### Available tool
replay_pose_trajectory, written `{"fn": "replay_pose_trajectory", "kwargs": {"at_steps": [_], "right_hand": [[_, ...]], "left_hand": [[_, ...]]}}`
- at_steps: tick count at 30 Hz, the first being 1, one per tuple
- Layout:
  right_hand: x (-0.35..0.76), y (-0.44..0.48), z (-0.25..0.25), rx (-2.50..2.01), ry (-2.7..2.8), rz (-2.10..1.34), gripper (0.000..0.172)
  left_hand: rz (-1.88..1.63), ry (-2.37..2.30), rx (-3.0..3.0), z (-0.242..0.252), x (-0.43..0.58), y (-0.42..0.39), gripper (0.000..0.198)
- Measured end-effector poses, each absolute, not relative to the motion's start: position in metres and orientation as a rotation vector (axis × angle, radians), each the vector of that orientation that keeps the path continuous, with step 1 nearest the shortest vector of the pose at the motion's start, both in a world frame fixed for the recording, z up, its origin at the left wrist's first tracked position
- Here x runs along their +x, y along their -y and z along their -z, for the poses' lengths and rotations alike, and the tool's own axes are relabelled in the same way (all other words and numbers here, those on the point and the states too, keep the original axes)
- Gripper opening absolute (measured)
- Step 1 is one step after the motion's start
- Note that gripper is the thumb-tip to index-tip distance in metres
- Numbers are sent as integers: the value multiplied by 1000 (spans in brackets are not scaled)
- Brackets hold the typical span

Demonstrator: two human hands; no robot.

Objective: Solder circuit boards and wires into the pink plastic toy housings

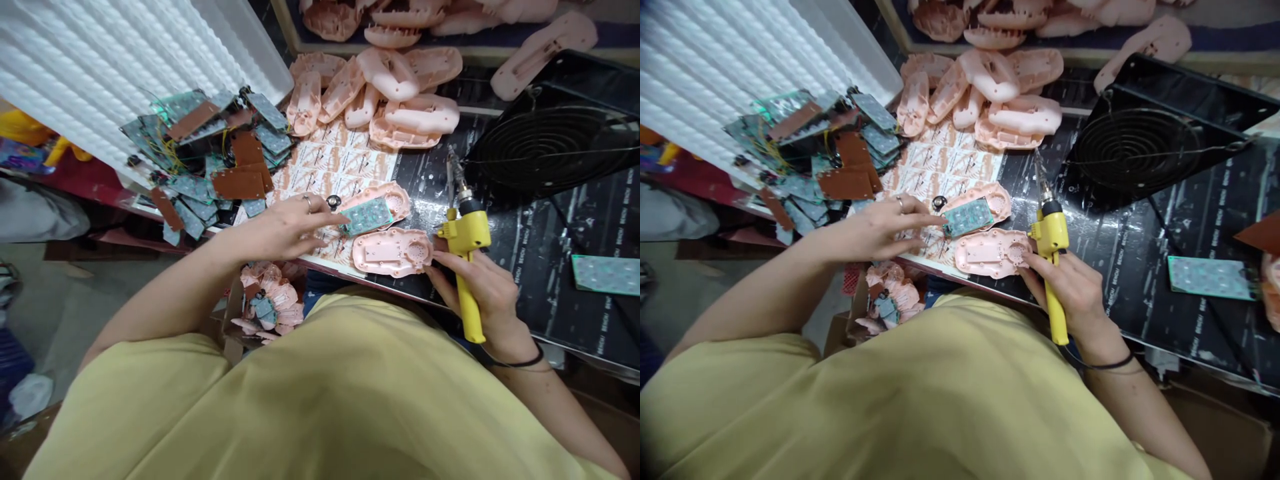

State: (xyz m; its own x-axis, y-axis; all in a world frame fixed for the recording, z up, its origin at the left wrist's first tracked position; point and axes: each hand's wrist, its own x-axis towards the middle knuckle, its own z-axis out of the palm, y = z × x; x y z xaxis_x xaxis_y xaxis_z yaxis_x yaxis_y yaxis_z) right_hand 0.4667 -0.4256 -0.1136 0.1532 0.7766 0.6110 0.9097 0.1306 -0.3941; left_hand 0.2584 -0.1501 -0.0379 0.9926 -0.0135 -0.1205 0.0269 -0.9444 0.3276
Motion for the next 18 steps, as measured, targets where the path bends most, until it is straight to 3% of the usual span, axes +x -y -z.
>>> {"fn": "replay_pose_trajectory", "kwargs": {"at_steps": [6, 10, 15, 18], "right_hand": [[467, 425, 115, -1663, 1651, 258, 48], [467, 427, 117, -1646, 1644, 239, 54], [468, 429, 119, -1644, 1723, 271, 52], [469, 428, 120, -1610, 1814, 241, 50]], "left_hand": [[-274, -55, 2628, 75, 274, 174, 19], [-438, -195, 2180, 80, 290, 170, 27], [-681, -354, 1697, 47, 304, 148, 43], [-800, -301, 1604, 15, 309, 141, 35]]}}
